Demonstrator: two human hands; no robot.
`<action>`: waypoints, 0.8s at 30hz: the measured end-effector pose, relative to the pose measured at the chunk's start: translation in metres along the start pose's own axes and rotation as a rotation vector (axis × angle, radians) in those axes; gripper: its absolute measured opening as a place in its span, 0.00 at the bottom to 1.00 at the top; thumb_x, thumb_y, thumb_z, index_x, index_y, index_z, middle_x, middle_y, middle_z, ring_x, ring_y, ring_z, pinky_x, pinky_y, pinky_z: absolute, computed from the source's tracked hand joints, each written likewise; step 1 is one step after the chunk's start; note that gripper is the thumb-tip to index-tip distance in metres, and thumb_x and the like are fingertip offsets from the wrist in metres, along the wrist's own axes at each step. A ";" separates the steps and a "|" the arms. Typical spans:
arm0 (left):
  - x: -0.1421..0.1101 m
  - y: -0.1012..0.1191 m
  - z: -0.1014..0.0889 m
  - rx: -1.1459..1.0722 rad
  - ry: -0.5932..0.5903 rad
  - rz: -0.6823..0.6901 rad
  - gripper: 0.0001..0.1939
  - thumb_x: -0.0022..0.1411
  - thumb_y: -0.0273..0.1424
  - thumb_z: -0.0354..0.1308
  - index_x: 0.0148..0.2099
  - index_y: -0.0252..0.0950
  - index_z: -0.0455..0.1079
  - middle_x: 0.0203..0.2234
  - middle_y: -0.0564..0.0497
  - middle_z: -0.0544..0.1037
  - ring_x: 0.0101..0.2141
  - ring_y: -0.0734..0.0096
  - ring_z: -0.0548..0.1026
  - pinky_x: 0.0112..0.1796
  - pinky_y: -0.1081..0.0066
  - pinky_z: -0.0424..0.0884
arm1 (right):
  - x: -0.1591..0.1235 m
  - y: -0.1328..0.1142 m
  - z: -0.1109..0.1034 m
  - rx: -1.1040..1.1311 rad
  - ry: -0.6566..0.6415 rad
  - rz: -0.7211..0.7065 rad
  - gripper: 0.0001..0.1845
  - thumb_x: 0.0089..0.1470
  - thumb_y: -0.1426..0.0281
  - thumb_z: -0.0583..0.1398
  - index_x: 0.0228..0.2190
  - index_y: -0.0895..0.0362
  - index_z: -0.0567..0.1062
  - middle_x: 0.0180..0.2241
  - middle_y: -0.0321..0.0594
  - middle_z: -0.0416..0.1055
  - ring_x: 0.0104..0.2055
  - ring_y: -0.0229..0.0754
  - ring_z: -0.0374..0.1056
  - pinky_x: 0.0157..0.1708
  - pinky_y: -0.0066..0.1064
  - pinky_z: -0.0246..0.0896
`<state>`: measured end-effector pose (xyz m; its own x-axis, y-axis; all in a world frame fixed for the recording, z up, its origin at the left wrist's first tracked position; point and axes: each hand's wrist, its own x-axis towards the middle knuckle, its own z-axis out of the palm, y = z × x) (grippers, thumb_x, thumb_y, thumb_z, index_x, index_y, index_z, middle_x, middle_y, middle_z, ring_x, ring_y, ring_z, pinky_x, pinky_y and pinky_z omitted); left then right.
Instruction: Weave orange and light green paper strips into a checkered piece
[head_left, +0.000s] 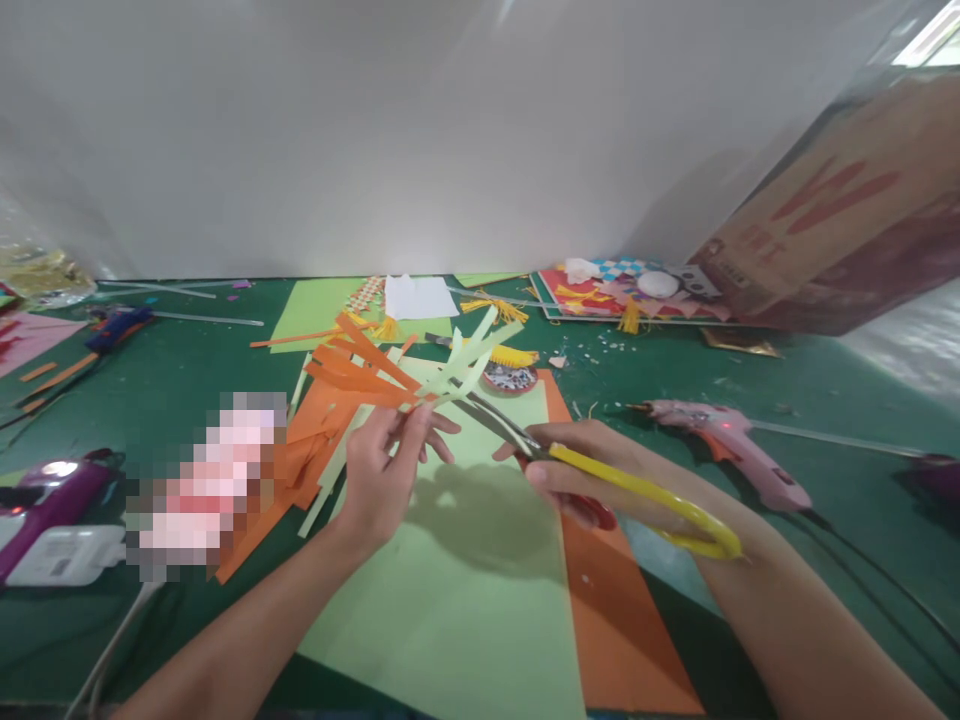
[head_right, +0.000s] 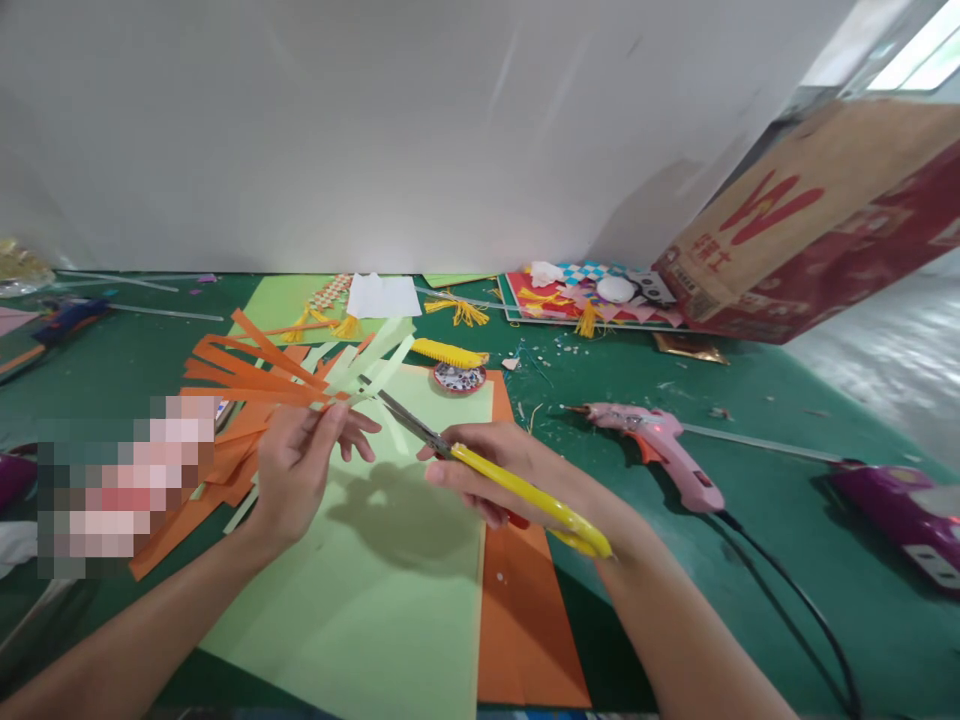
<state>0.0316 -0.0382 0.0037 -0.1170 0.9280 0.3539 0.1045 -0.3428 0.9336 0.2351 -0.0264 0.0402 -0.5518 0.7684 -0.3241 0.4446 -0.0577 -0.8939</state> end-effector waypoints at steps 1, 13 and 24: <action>0.000 0.001 0.000 -0.001 -0.015 0.001 0.17 0.63 0.37 0.54 0.24 0.37 0.57 0.23 0.49 0.80 0.18 0.73 0.75 0.20 0.73 0.65 | 0.000 0.000 0.000 -0.019 0.005 -0.002 0.27 0.50 0.48 0.57 0.33 0.61 0.70 0.16 0.29 0.58 0.16 0.30 0.55 0.14 0.23 0.47; -0.002 0.002 -0.003 0.100 -0.097 0.038 0.17 0.63 0.35 0.53 0.24 0.36 0.70 0.20 0.50 0.79 0.18 0.74 0.74 0.22 0.73 0.68 | 0.001 -0.003 0.005 -0.084 -0.023 -0.041 0.20 0.51 0.52 0.58 0.28 0.58 0.67 0.15 0.27 0.55 0.17 0.29 0.53 0.16 0.23 0.46; -0.005 0.002 -0.001 0.070 -0.131 0.001 0.18 0.62 0.35 0.55 0.20 0.37 0.72 0.16 0.53 0.77 0.18 0.74 0.73 0.24 0.73 0.69 | 0.001 -0.007 0.014 0.027 0.003 -0.011 0.16 0.48 0.57 0.61 0.25 0.56 0.66 0.16 0.27 0.57 0.17 0.29 0.52 0.17 0.23 0.49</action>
<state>0.0315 -0.0440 0.0035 0.0127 0.9403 0.3400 0.1738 -0.3370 0.9253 0.2217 -0.0345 0.0419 -0.5545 0.7711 -0.3131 0.4193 -0.0662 -0.9054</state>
